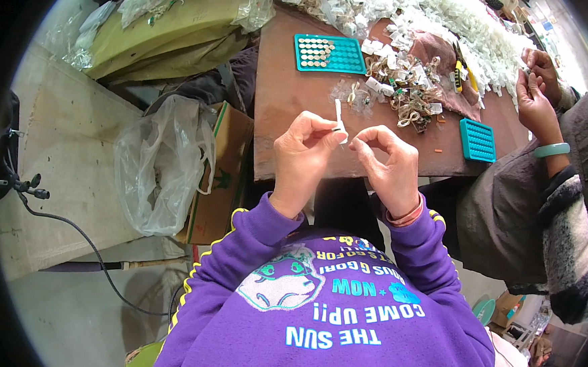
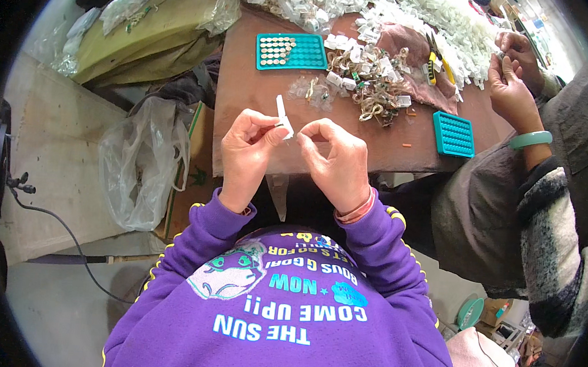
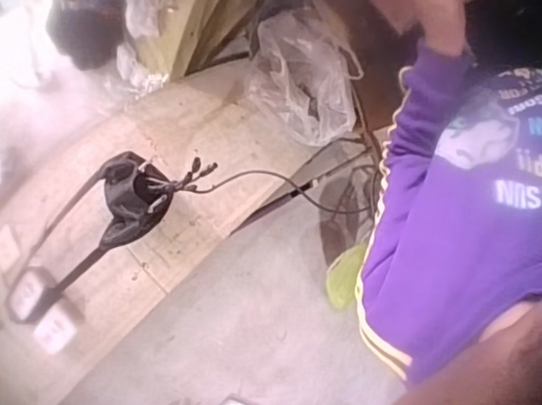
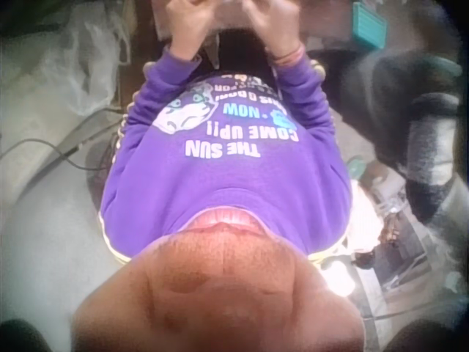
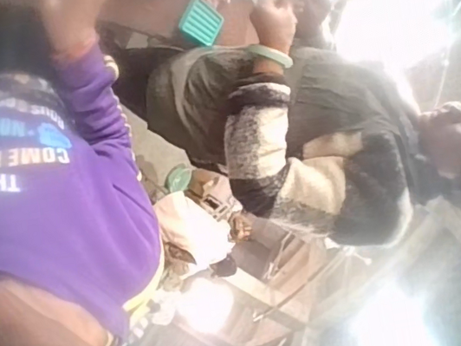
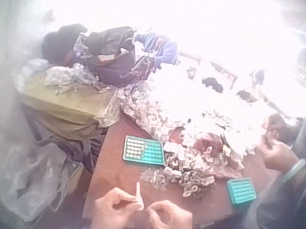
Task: The person repeatedly picks small white plastic components and metal pins from a cluttered table, inserts the pins into the components, and places the assembled units into a blue tray. The person handles items one at a time and occasionally shifts debris aside to access more parts.
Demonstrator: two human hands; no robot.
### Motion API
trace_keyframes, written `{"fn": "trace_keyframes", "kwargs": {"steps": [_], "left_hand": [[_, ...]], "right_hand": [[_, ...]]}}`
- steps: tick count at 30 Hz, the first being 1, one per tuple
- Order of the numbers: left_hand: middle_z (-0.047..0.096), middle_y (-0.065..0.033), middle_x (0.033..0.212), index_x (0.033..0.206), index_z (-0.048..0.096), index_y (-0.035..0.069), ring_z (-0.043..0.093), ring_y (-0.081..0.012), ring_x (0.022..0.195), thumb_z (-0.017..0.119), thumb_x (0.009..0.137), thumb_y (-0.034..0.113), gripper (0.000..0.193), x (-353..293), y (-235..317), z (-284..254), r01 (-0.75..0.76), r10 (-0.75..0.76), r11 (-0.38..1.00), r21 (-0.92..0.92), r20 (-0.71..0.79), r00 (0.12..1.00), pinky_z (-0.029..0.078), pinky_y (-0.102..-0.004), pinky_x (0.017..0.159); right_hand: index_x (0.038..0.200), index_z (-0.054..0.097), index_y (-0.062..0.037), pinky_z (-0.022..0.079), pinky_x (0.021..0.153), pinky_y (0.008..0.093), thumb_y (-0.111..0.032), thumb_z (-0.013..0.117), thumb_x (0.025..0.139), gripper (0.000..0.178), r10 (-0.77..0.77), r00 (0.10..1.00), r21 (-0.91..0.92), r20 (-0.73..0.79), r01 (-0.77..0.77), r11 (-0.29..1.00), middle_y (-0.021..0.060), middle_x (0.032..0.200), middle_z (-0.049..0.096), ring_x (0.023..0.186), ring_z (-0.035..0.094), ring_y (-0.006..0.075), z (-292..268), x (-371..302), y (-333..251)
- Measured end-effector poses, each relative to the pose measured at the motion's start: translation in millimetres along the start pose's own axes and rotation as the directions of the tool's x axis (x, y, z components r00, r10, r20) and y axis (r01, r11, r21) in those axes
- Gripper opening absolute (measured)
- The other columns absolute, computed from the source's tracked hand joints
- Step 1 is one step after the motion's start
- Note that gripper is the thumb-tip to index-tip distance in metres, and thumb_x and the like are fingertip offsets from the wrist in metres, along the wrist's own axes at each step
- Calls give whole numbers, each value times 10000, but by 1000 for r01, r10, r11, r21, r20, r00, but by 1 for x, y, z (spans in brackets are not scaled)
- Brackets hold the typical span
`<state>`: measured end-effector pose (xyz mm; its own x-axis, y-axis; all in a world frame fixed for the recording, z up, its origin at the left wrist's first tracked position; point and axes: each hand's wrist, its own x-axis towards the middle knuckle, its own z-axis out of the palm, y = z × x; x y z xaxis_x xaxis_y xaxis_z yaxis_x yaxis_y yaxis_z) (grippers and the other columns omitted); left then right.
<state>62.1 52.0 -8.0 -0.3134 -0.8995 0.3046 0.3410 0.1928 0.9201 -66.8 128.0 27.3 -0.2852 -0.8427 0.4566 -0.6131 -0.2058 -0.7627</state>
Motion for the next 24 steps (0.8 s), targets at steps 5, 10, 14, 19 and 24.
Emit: {"fn": "trace_keyframes", "kwargs": {"steps": [5, 10, 14, 19, 24], "left_hand": [[674, -35, 828, 882, 623, 12, 642, -84, 772, 733, 811, 20, 131, 2, 2, 4, 18, -19, 1000, -13, -16, 1000, 519, -227, 709], [668, -39, 818, 868, 623, 13, 645, -90, 762, 732, 808, 14, 124, 3, 3, 6, -28, 29, 998, 54, -18, 999, 520, -231, 704], [663, -35, 821, 874, 613, 10, 645, -92, 768, 723, 815, 11, 125, 4, 3, 5, -44, 45, 994, 99, -6, 999, 519, -233, 712], [662, -51, 868, 909, 573, 25, 638, -110, 801, 675, 871, 32, 109, 5, 3, 3, 115, -112, 978, -175, 27, 993, 526, -248, 731], [661, -53, 922, 957, 562, 59, 633, -133, 866, 632, 926, 133, 106, 4, 3, 9, 234, -246, 881, -411, 24, 969, 518, -294, 801]], "right_hand": [[856, 637, 25, 515, 658, 267, -13, 658, 797, 73, 106, 991, 80, 83, -113, 990, 114, 774, 659, 709, 656, 152, 3, -1, -5], [845, 617, 36, 468, 614, 230, 3, 647, 804, 61, -18, 1000, -45, 9, 18, 999, 61, 719, 617, 652, 571, 83, 6, 1, -8], [843, 612, 33, 470, 606, 231, 7, 642, 798, 60, -7, 1000, -52, -2, 7, 999, 61, 725, 616, 659, 586, 84, 4, 3, -7], [866, 601, 32, 473, 603, 207, -23, 629, 872, 63, 199, 974, 114, 107, -211, 971, 27, 742, 626, 680, 601, 58, 3, 3, -3], [856, 587, 32, 468, 593, 193, -34, 616, 898, 83, 228, 969, 137, 97, -240, 961, 8, 737, 618, 685, 597, 40, 8, 2, -4]]}}
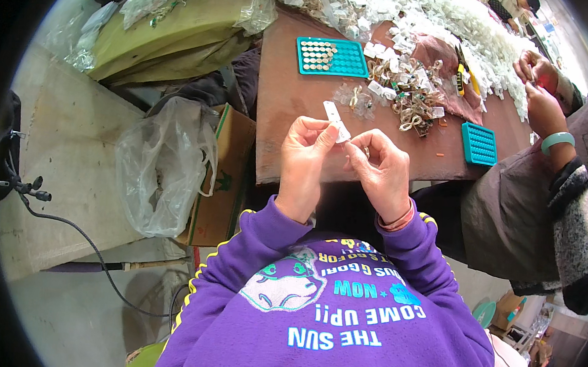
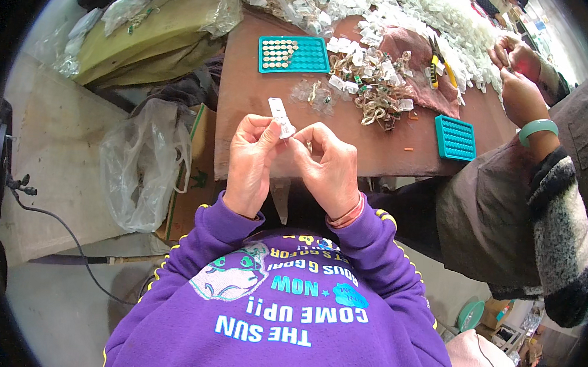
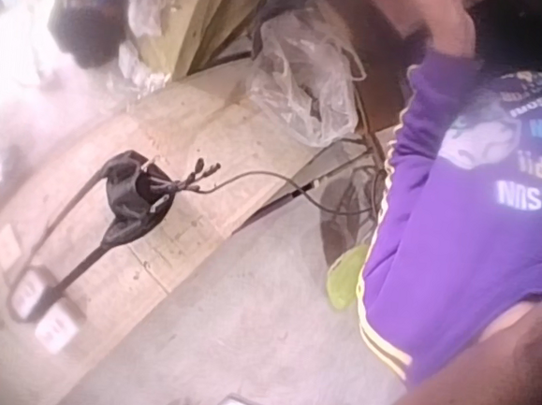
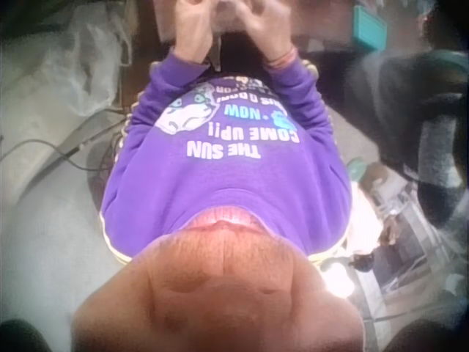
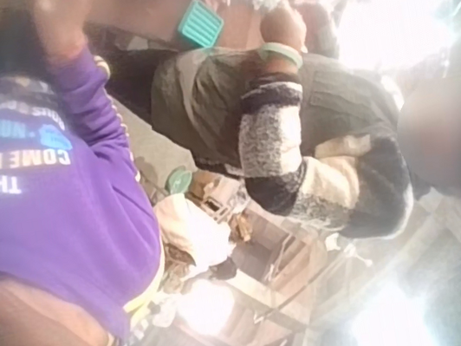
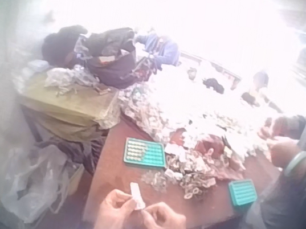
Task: The person repeatedly picks small white plastic components and metal pins from a cluttered table, inserts the pins into the components, and places the assembled units into a blue tray. The person handles items one at a time and occasionally shifts debris aside to access more parts.
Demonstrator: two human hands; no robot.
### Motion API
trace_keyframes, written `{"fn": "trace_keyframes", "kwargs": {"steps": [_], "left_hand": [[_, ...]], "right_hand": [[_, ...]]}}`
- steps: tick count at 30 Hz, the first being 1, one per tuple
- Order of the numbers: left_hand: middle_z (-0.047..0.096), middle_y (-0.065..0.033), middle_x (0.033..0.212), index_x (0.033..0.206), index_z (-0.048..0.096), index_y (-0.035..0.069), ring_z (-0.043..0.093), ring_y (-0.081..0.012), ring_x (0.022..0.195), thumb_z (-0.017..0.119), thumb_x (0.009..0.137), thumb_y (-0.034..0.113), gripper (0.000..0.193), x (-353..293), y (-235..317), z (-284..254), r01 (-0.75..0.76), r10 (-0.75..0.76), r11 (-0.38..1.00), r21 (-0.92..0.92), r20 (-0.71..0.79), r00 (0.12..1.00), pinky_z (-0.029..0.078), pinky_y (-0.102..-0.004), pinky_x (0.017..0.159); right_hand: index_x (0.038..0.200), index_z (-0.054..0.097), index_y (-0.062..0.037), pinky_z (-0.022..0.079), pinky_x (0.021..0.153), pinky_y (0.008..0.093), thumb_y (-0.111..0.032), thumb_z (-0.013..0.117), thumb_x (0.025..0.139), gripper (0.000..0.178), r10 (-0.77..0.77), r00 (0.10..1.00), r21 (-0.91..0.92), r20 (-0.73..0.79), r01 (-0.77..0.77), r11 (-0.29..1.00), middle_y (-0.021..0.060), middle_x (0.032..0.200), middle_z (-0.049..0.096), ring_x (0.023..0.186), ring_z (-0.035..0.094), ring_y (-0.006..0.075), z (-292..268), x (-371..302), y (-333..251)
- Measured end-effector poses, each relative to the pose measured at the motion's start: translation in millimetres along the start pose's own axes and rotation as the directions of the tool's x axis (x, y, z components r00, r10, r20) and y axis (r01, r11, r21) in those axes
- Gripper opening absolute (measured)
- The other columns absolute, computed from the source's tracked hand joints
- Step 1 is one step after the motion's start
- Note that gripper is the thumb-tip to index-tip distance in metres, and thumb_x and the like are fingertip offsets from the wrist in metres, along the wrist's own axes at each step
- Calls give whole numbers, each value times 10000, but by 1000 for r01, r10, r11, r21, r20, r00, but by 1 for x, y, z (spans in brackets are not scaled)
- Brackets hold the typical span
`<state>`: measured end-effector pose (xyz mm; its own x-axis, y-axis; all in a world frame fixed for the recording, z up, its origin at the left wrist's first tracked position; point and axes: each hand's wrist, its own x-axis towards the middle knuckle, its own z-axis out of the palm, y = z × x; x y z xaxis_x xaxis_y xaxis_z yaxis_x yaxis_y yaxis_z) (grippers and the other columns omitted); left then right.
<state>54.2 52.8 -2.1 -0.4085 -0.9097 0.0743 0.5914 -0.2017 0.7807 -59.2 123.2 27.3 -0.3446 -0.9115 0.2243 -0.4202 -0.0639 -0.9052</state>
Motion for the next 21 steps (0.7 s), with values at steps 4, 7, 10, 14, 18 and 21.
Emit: {"fn": "trace_keyframes", "kwargs": {"steps": [4, 7, 10, 14, 18, 21], "left_hand": [[658, -57, 936, 971, 557, 63, 625, -139, 906, 616, 938, 152, 111, -2, -1, 4, 13, -15, 997, -77, -29, 999, 490, -282, 860], [647, -65, 955, 987, 547, 63, 619, -150, 932, 599, 949, 161, 118, -1, -1, 8, 90, -101, 980, -177, -56, 993, 479, -276, 875], [633, -80, 976, 1016, 524, 59, 613, -161, 928, 571, 965, 167, 128, 4, 1, 10, 126, -139, 966, -225, -44, 989, 488, -300, 866], [617, -101, 967, 1041, 492, 56, 613, -174, 879, 530, 982, 156, 122, 33, 3, 5, 46, -63, 935, -353, -37, 997, 510, -348, 835], [594, -98, 924, 1029, 489, 58, 586, -145, 744, 515, 985, 134, 93, 73, 1, -2, -26, 5, 901, -433, -48, 999, 510, -291, 676], [582, -84, 909, 1033, 489, 55, 487, -92, 640, 511, 987, 129, 89, 87, 3, -10, 26, -81, 923, -384, -128, 988, 431, -224, 570]], "right_hand": [[809, 611, 6, 400, 500, 238, -67, 657, 832, 89, -47, 995, 36, -87, 51, 998, 41, 593, 557, 561, 473, 32, 8, 1, -1], [813, 613, 6, 394, 499, 235, -59, 655, 828, 79, -92, 989, 6, -113, 94, 996, 38, 585, 541, 559, 457, 28, 9, 3, 1], [882, 641, -1, 424, 529, 224, -76, 656, 844, 86, -63, 995, 10, -73, 64, 998, 35, 631, 579, 596, 497, 30, 8, 8, 3], [1050, 656, -21, 493, 658, 216, -130, 654, 880, 201, -47, 999, 169, 18, 43, 985, 35, 819, 653, 743, 582, 43, -8, 31, 3], [1070, 664, -35, 524, 649, 276, -161, 673, 858, 246, -251, 968, -126, -9, 248, 961, 109, 875, 705, 722, 673, 157, -26, 85, 7], [1008, 678, -56, 537, 683, 345, -141, 631, 860, 176, -300, 953, -356, 45, 296, 887, 153, 906, 686, 779, 686, 271, -20, 139, 21]]}}
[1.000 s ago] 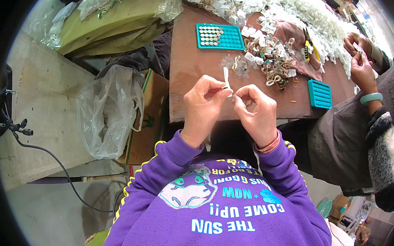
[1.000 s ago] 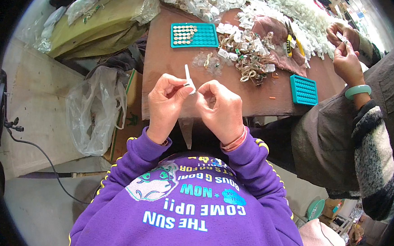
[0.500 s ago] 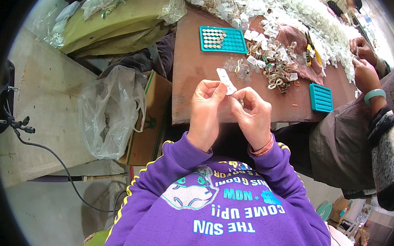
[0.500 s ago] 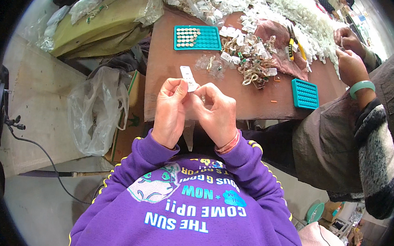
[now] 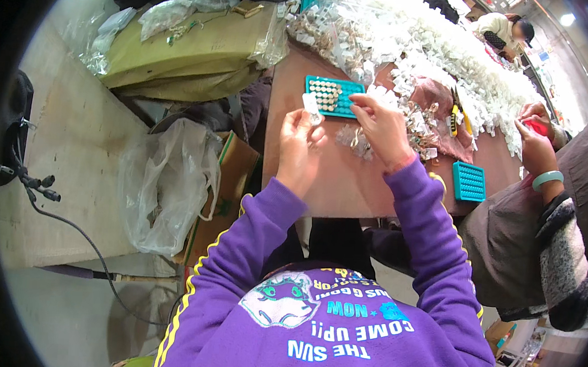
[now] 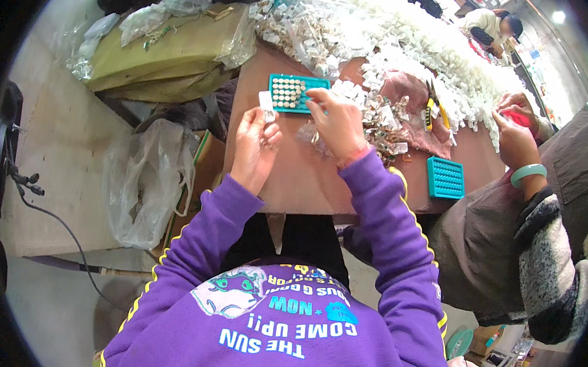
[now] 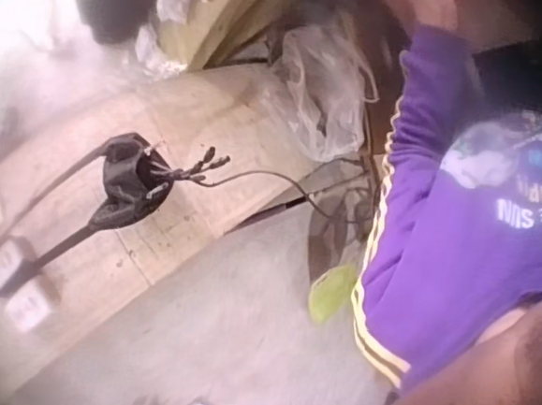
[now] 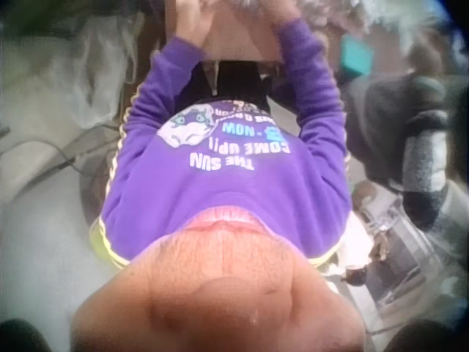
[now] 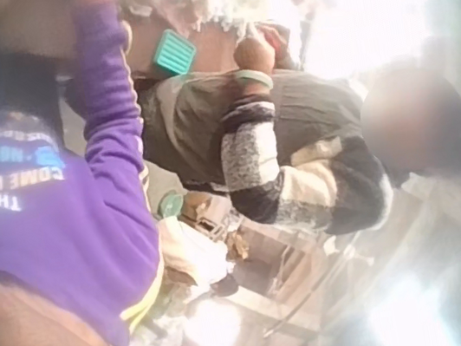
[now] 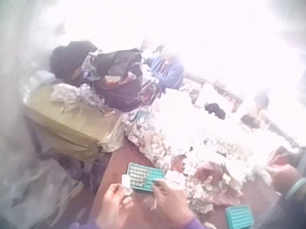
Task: The person repeatedly picks small white plastic components and metal pins from a cluttered table, inserts the pins into the components, and places the assembled units into a blue tray. The person handles items one at a time and occasionally shifts debris aside to access more parts.
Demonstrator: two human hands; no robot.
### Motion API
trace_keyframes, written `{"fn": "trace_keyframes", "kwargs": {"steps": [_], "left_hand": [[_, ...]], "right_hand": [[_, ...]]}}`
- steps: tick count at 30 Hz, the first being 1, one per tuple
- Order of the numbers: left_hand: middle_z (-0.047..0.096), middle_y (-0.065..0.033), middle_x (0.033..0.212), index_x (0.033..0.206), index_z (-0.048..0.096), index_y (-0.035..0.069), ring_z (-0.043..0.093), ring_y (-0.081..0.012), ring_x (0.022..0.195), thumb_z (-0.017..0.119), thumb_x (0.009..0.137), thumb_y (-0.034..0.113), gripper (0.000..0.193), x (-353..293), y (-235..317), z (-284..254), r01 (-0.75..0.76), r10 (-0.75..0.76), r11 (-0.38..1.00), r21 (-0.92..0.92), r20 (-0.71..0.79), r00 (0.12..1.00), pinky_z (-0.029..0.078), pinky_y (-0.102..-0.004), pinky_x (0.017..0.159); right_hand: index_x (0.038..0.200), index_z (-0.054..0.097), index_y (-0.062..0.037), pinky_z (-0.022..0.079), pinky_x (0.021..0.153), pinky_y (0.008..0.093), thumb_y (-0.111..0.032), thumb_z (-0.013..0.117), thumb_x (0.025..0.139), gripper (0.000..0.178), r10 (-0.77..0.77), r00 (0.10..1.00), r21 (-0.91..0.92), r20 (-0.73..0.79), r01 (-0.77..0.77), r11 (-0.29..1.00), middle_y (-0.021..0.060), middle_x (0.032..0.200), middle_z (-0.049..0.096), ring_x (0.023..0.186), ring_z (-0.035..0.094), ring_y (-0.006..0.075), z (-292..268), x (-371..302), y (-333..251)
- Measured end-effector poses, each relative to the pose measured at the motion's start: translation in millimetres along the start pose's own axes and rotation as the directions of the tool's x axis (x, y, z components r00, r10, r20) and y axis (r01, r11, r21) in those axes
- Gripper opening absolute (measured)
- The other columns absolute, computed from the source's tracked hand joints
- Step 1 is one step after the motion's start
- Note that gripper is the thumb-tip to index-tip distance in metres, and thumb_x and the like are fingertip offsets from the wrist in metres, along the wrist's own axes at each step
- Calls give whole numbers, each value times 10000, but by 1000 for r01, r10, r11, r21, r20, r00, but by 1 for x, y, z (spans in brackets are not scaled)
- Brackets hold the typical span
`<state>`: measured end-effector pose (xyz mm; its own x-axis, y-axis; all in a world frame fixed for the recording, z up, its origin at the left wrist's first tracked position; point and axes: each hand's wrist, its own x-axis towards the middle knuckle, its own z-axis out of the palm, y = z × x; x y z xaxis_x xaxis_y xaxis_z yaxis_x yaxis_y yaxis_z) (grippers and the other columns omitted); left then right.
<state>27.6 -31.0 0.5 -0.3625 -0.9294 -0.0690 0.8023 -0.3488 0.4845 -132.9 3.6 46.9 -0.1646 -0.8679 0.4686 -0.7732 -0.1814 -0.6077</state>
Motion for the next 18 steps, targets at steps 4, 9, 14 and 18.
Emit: {"fn": "trace_keyframes", "kwargs": {"steps": [4, 9, 14, 18], "left_hand": [[574, -77, 903, 1041, 491, 66, 446, -72, 622, 518, 988, 144, 98, 2, -4, -2, 21, -21, 1000, 19, 22, 1000, 400, -207, 544], [596, -36, 884, 1056, 483, 99, 561, -99, 713, 560, 970, 161, 131, 7, -7, -4, 38, -38, 998, 57, -6, 999, 447, -216, 571], [602, -43, 884, 1046, 494, 83, 505, -83, 643, 569, 965, 146, 127, 9, -6, -10, 60, -60, 998, 27, 12, 998, 417, -188, 541], [601, -40, 886, 1050, 525, 85, 458, -55, 593, 565, 969, 173, 127, 8, -8, -8, 57, -55, 998, 38, -37, 998, 359, -161, 484]], "right_hand": [[969, 707, -104, 527, 717, 389, -126, 609, 850, 155, -129, 991, -219, -26, 121, 968, 125, 881, 674, 789, 651, 328, 33, 58, 42], [922, 715, -110, 520, 726, 403, -149, 638, 831, 125, -156, 985, -337, 79, 173, 926, 119, 865, 648, 790, 648, 330, 52, 79, 71], [898, 714, -103, 511, 725, 408, -167, 666, 815, 116, -107, 990, -339, 97, 134, 931, 113, 848, 631, 777, 644, 325, 56, 77, 72], [855, 680, -97, 513, 723, 423, -127, 667, 785, 77, -92, 993, -272, 70, 108, 956, 114, 836, 617, 794, 635, 333, 56, 75, 71]]}}
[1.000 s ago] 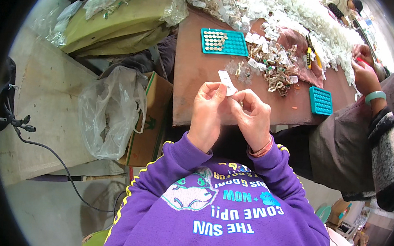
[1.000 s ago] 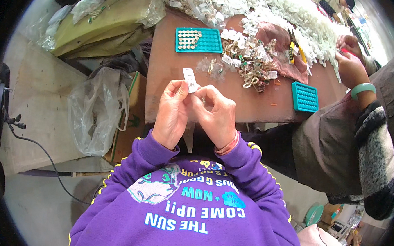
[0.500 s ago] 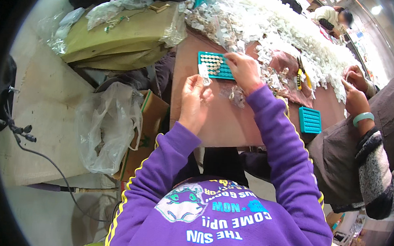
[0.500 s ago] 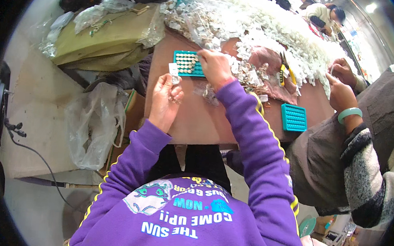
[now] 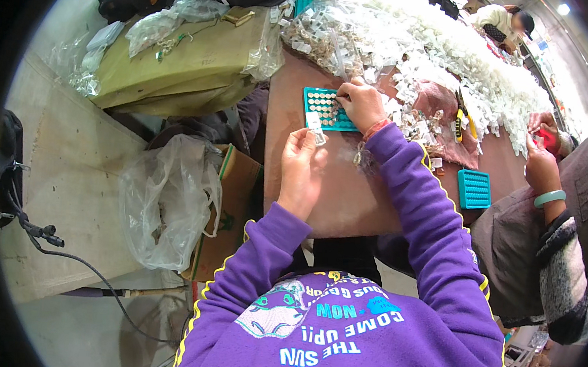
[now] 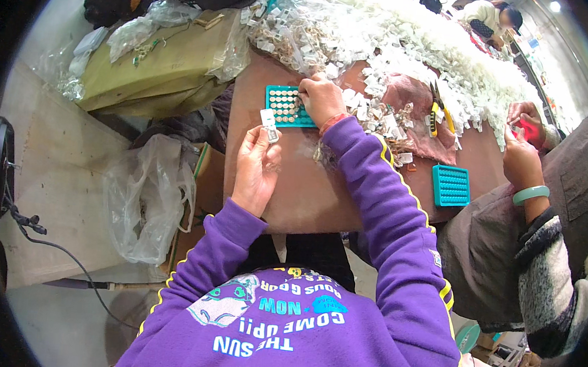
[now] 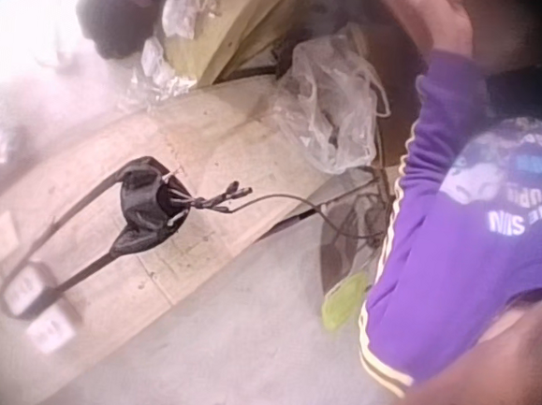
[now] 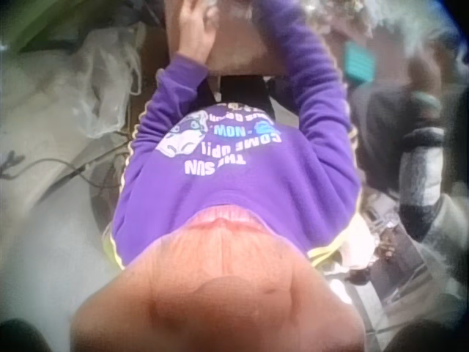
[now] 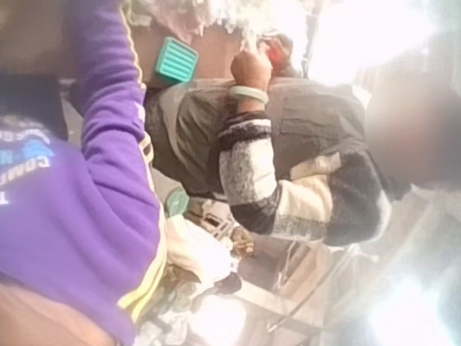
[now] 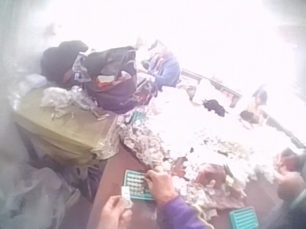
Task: The person repeatedly picks small white plastic components and metal pins from a cluttered table, inserts the pins into the components, and places the assembled units into a blue tray. The person handles items one at a time and occasionally shifts debris aside to access more parts.
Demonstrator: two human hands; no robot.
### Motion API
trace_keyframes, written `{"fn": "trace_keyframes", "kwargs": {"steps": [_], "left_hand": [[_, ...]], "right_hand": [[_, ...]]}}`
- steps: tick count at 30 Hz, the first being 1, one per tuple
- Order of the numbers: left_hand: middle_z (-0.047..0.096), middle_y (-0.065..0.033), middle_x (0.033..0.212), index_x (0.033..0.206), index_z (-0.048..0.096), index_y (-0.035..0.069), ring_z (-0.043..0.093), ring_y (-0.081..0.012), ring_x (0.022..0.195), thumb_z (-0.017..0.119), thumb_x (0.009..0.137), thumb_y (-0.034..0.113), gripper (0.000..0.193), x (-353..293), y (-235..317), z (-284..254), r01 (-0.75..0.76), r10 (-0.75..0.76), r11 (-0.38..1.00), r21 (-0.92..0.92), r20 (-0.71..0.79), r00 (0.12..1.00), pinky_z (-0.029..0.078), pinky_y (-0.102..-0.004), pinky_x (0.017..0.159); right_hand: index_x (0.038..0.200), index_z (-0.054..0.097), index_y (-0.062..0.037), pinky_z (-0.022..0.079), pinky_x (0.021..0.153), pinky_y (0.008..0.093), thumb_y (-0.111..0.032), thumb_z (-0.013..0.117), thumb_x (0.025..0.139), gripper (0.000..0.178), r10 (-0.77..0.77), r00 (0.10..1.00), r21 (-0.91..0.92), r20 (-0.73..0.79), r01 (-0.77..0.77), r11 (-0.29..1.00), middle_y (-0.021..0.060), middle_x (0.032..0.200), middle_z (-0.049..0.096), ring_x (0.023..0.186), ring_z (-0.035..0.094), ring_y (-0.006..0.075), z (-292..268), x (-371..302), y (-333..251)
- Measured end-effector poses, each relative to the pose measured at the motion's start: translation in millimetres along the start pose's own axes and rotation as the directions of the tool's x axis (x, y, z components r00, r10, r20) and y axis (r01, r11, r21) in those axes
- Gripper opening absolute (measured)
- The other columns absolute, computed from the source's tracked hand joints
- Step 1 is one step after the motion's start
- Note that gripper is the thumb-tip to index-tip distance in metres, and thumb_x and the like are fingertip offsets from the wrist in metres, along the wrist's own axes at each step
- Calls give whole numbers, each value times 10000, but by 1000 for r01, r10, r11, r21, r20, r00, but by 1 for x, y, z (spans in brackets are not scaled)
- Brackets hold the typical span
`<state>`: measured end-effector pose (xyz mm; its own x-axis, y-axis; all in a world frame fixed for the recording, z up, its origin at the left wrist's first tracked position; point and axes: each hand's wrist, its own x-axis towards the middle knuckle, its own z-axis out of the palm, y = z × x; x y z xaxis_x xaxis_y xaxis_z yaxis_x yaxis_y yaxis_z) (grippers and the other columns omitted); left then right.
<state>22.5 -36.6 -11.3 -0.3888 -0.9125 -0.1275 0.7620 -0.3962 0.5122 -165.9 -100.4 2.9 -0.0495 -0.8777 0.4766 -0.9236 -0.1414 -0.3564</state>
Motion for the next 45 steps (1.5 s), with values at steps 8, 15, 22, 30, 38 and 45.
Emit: {"fn": "trace_keyframes", "kwargs": {"steps": [8, 15, 22, 30, 38, 45], "left_hand": [[635, -64, 925, 1060, 515, 94, 568, -89, 697, 577, 963, 171, 138, -3, 5, 1, 36, -35, 999, -20, 23, 999, 468, -177, 580], [658, -90, 952, 1052, 550, 110, 604, -105, 723, 591, 954, 192, 135, 1, 3, -4, 58, -54, 995, -83, 56, 997, 454, -197, 568], [661, -100, 941, 1045, 554, 114, 620, -136, 765, 620, 933, 166, 141, -5, 4, -2, 65, -32, 976, -208, 160, 987, 473, -228, 612], [649, -46, 912, 1043, 546, 102, 614, -121, 746, 606, 939, 123, 122, -10, 2, 8, 84, -68, 985, -152, 105, 992, 507, -221, 621], [648, -38, 927, 1001, 577, 50, 609, -99, 755, 616, 932, 105, 97, -17, -2, 13, -25, 19, 999, 33, 184, 983, 506, -230, 648], [651, -49, 909, 1005, 580, 64, 624, -131, 760, 616, 938, 152, 116, -14, 2, 11, 88, -86, 996, 1, 247, 965, 519, -263, 677]], "right_hand": [[866, 718, -117, 526, 738, 416, -92, 623, 773, 136, -154, 988, -38, -11, 154, 987, 93, 867, 646, 814, 643, 311, 6, 10, -1], [819, 677, -80, 517, 720, 410, -87, 659, 750, 72, -224, 972, -129, 65, 231, 964, 111, 807, 642, 788, 638, 325, 5, 21, 9], [897, 694, -35, 504, 673, 256, -53, 687, 796, 103, -59, 998, 319, 29, 47, 946, 77, 814, 664, 697, 627, 121, -54, -3, -50], [833, 661, -53, 520, 595, 339, -63, 688, 772, 67, -159, 986, 232, -47, 166, 958, 93, 774, 610, 679, 634, 271, -84, -57, -111], [859, 681, -61, 510, 589, 335, -62, 686, 771, 88, -141, 989, 242, 35, 129, 962, 87, 779, 613, 664, 629, 267, -98, -70, -101], [892, 714, -79, 531, 605, 290, -25, 712, 763, 140, -118, 990, 260, -79, 135, 956, 65, 805, 667, 693, 663, 197, -105, -74, -104]]}}
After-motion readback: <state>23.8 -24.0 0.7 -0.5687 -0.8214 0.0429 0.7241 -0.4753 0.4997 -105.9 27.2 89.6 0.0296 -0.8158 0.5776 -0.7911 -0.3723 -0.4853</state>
